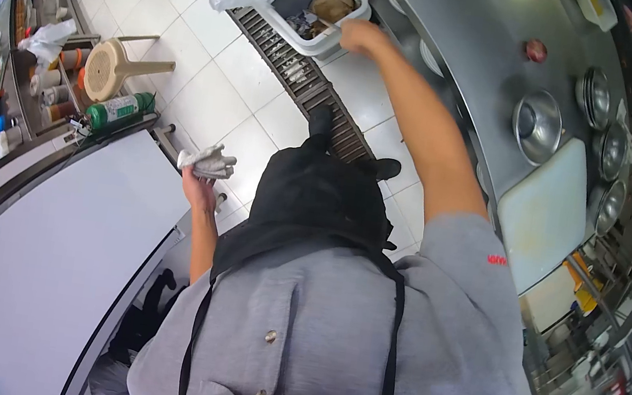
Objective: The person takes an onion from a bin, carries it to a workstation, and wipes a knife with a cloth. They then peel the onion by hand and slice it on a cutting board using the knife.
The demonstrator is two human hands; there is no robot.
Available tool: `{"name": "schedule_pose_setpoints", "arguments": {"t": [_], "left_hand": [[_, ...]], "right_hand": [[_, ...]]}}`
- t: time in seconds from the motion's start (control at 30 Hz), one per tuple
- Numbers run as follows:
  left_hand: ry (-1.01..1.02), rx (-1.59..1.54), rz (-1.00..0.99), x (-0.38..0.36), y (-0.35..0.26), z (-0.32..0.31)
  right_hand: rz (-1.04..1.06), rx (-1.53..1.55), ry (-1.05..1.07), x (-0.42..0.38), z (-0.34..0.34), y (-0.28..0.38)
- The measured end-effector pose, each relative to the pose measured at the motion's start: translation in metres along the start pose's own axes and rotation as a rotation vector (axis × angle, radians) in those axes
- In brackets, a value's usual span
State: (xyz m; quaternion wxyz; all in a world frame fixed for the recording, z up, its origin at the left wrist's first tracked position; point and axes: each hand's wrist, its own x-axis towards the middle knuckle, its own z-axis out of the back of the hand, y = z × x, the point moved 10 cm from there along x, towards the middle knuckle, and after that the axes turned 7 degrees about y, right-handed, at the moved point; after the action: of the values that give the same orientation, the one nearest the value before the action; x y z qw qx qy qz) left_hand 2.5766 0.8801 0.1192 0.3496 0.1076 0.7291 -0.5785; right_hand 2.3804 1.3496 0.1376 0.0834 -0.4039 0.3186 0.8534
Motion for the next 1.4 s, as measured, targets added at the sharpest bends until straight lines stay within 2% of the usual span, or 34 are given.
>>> {"name": "schedule_pose_setpoints", "arguments": {"t": [0.07, 0.17, 0.2, 0.27, 0.33, 0.4, 0.6, 0.73, 0.8, 0.87, 0.97, 1.03, 1.07, 1.1, 1.13, 1.17, 1.2, 1.27, 1.3, 1.33, 1.4], "left_hand": [[-0.051, -0.064, 0.054, 0.0, 0.02, 0.029], [-0.109, -0.107, 0.057, -0.007, 0.033, 0.045], [-0.126, -0.099, 0.056, -0.011, 0.034, 0.048], [-0.133, -0.111, 0.053, -0.015, 0.036, 0.05], [-0.149, -0.057, 0.047, -0.022, 0.031, 0.046], [-0.129, -0.036, 0.058, -0.02, 0.037, 0.046], [-0.03, 0.04, 0.049, -0.009, 0.013, 0.018], [0.034, 0.047, 0.062, 0.009, 0.003, -0.001], [0.103, 0.032, 0.079, 0.029, 0.015, -0.008], [0.165, 0.031, 0.065, 0.04, 0.015, -0.029], [0.267, -0.089, -0.016, 0.03, -0.005, -0.074], [0.432, -0.285, -0.022, 0.017, -0.016, -0.113], [0.537, -0.37, -0.043, 0.011, -0.021, -0.132], [0.548, -0.364, -0.052, 0.002, -0.028, -0.148], [0.694, -0.455, -0.026, -0.017, -0.039, -0.181], [0.841, -0.544, 0.002, -0.036, -0.047, -0.21], [0.886, -0.562, 0.013, -0.044, -0.048, -0.229], [0.957, -0.616, 0.03, -0.072, -0.056, -0.27], [0.986, -0.638, 0.058, -0.086, -0.057, -0.288], [1.016, -0.66, 0.087, -0.098, -0.057, -0.305], [1.131, -0.643, 0.07, -0.126, -0.06, -0.339]], "right_hand": [[0.013, -0.52, -0.121, 0.022, 0.016, 0.03], [0.073, -0.697, -0.054, 0.058, 0.005, 0.042], [0.077, -0.705, -0.046, 0.066, -0.005, 0.038], [0.1, -0.634, -0.206, 0.075, -0.01, 0.026], [0.075, -0.724, -0.201, 0.079, -0.032, -0.002], [0.16, -0.709, -0.363, 0.078, -0.039, -0.023], [0.11, -0.6, -0.294, 0.039, -0.054, -0.066], [0.098, -0.548, -0.281, -0.043, -0.061, -0.095], [0.151, -0.351, -0.364, -0.086, -0.066, -0.122], [0.167, -0.12, -0.327, -0.131, -0.08, -0.145], [0.194, -0.131, -0.375, -0.188, -0.102, -0.152], [-0.059, 0.659, -0.09, -0.211, -0.134, -0.168], [-0.051, 0.668, -0.091, -0.22, -0.141, -0.159], [0.112, 0.963, -0.097, -0.225, -0.142, -0.14], [0.286, 1.252, -0.101, -0.231, -0.137, -0.12], [0.393, 1.314, -0.087, -0.239, -0.126, -0.097], [0.412, 1.314, -0.097, -0.243, -0.119, -0.082], [0.631, 1.28, -0.136, -0.255, -0.094, -0.044], [0.631, 1.131, -0.223, -0.263, -0.08, -0.03], [0.648, 1.128, -0.233, -0.269, -0.069, -0.013], [0.76, 0.221, -0.822, -0.322, -0.032, 0.036]]}}
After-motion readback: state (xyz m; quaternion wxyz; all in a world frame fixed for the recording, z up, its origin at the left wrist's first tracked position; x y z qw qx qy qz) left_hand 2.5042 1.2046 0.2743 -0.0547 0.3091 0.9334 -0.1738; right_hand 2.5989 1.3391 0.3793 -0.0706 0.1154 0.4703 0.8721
